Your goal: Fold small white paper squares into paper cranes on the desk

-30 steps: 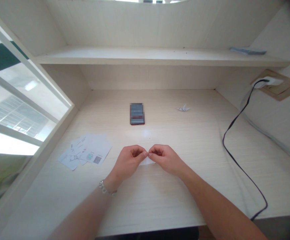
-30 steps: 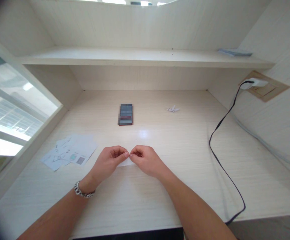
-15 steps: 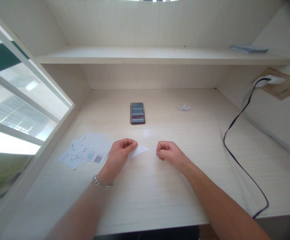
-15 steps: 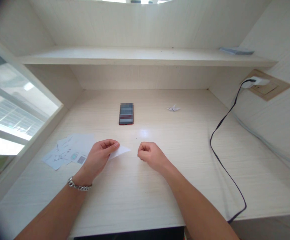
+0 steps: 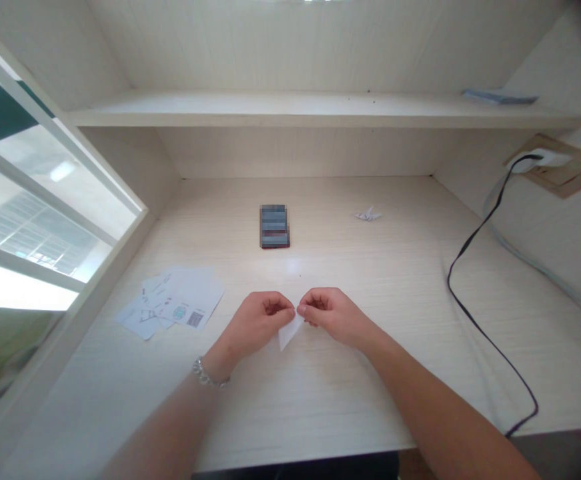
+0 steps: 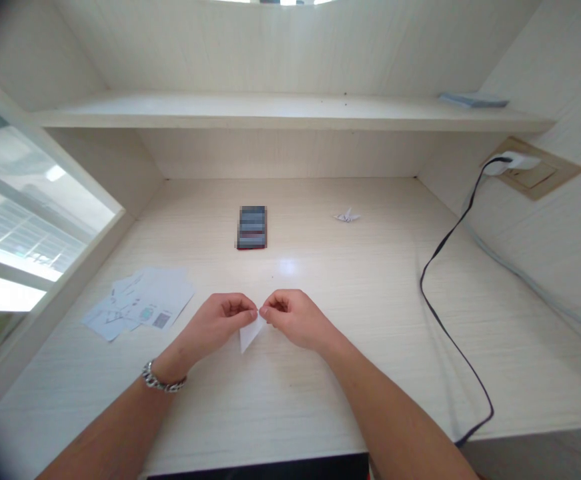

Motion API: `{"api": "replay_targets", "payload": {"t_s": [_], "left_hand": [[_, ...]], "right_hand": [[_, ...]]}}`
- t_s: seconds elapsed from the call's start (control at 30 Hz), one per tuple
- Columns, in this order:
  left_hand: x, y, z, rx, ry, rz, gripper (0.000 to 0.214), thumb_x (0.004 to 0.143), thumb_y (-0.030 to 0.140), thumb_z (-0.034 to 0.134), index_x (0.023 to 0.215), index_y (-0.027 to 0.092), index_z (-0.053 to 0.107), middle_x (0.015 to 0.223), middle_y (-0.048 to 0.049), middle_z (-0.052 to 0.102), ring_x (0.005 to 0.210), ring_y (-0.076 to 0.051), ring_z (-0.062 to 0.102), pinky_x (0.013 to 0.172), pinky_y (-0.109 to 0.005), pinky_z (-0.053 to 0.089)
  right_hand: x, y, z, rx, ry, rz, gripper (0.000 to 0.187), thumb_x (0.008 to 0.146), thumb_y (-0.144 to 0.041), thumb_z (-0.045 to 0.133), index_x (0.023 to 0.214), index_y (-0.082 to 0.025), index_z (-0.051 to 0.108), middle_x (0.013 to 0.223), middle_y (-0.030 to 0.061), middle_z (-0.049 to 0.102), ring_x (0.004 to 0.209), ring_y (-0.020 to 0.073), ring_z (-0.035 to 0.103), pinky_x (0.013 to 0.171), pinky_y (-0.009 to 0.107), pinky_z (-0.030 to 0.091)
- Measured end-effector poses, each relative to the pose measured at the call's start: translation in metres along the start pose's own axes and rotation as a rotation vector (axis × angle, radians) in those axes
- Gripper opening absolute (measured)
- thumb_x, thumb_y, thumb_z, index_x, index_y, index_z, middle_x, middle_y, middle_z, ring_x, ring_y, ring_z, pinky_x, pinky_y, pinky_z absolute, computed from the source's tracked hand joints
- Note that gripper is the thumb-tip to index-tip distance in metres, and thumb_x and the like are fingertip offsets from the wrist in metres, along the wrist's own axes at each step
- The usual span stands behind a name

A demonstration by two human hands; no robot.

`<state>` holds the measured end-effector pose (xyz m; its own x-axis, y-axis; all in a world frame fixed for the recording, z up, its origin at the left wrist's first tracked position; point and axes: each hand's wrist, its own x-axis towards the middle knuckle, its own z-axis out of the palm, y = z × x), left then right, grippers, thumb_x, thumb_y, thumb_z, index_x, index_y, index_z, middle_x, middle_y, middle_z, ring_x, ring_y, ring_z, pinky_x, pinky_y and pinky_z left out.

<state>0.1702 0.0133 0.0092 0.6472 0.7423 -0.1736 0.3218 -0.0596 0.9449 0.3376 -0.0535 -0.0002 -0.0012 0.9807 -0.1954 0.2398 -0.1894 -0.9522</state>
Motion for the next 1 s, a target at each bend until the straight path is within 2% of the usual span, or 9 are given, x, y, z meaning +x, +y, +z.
{"api": "replay_targets", "payload": {"t_s": [0.17, 0.33, 0.43, 0.6, 0.77, 1.0], "left_hand": [[-0.002, 0.001, -0.003, 0.057, -0.086, 0.004, 0.016, 0.069, 0.022, 0.054, 0.068, 0.017, 0.069, 0.065, -0.0022, 0.066, 0.06, -0.015, 0.056, 0.057, -0.024, 0.04], [-0.002, 0.003, -0.005, 0.021, -0.137, -0.044, 0.016, 0.064, 0.017, 0.052, 0.063, 0.016, 0.068, 0.056, -0.0023, 0.064, 0.056, -0.015, 0.057, 0.057, -0.025, 0.041], [-0.003, 0.002, -0.007, 0.012, -0.155, -0.056, 0.016, 0.063, 0.015, 0.051, 0.064, 0.016, 0.068, 0.058, -0.003, 0.064, 0.058, -0.016, 0.058, 0.059, -0.026, 0.043], [-0.003, 0.003, -0.012, -0.048, -0.13, -0.062, 0.016, 0.068, 0.016, 0.051, 0.069, 0.016, 0.067, 0.064, -0.0043, 0.066, 0.061, -0.016, 0.06, 0.06, -0.026, 0.044], [-0.004, 0.011, -0.007, -0.038, -0.144, -0.026, 0.017, 0.072, 0.022, 0.051, 0.068, 0.015, 0.066, 0.062, -0.0035, 0.065, 0.059, -0.014, 0.057, 0.059, -0.025, 0.043], [-0.005, 0.009, -0.004, -0.048, -0.184, -0.059, 0.017, 0.067, 0.012, 0.049, 0.066, 0.015, 0.066, 0.06, -0.0027, 0.064, 0.057, -0.014, 0.056, 0.057, -0.024, 0.043]], "right_hand": [[-0.001, -0.001, -0.007, 0.044, -0.101, 0.044, 0.015, 0.073, -0.029, 0.057, 0.067, -0.015, 0.06, 0.054, -0.0022, 0.049, 0.05, 0.0089, 0.04, 0.048, 0.023, 0.03], [-0.003, -0.004, -0.017, 0.073, -0.131, 0.071, 0.016, 0.07, -0.03, 0.06, 0.065, -0.015, 0.06, 0.053, -0.0028, 0.047, 0.049, 0.0085, 0.038, 0.047, 0.023, 0.028], [-0.005, -0.005, -0.023, 0.049, -0.15, 0.064, 0.016, 0.069, -0.03, 0.061, 0.064, -0.015, 0.06, 0.054, -0.0025, 0.048, 0.05, 0.0087, 0.039, 0.047, 0.023, 0.029], [-0.005, -0.004, -0.033, 0.039, -0.089, 0.039, 0.016, 0.07, -0.03, 0.06, 0.065, -0.015, 0.06, 0.055, -0.0024, 0.048, 0.051, 0.009, 0.039, 0.048, 0.023, 0.029], [-0.005, -0.005, -0.028, 0.018, -0.116, 0.033, 0.016, 0.073, -0.029, 0.058, 0.067, -0.015, 0.06, 0.056, -0.0024, 0.047, 0.051, 0.009, 0.039, 0.049, 0.023, 0.029], [-0.005, -0.007, -0.023, -0.018, -0.135, 0.049, 0.016, 0.072, -0.029, 0.058, 0.067, -0.015, 0.06, 0.056, -0.0022, 0.047, 0.051, 0.009, 0.038, 0.048, 0.023, 0.029]]}}
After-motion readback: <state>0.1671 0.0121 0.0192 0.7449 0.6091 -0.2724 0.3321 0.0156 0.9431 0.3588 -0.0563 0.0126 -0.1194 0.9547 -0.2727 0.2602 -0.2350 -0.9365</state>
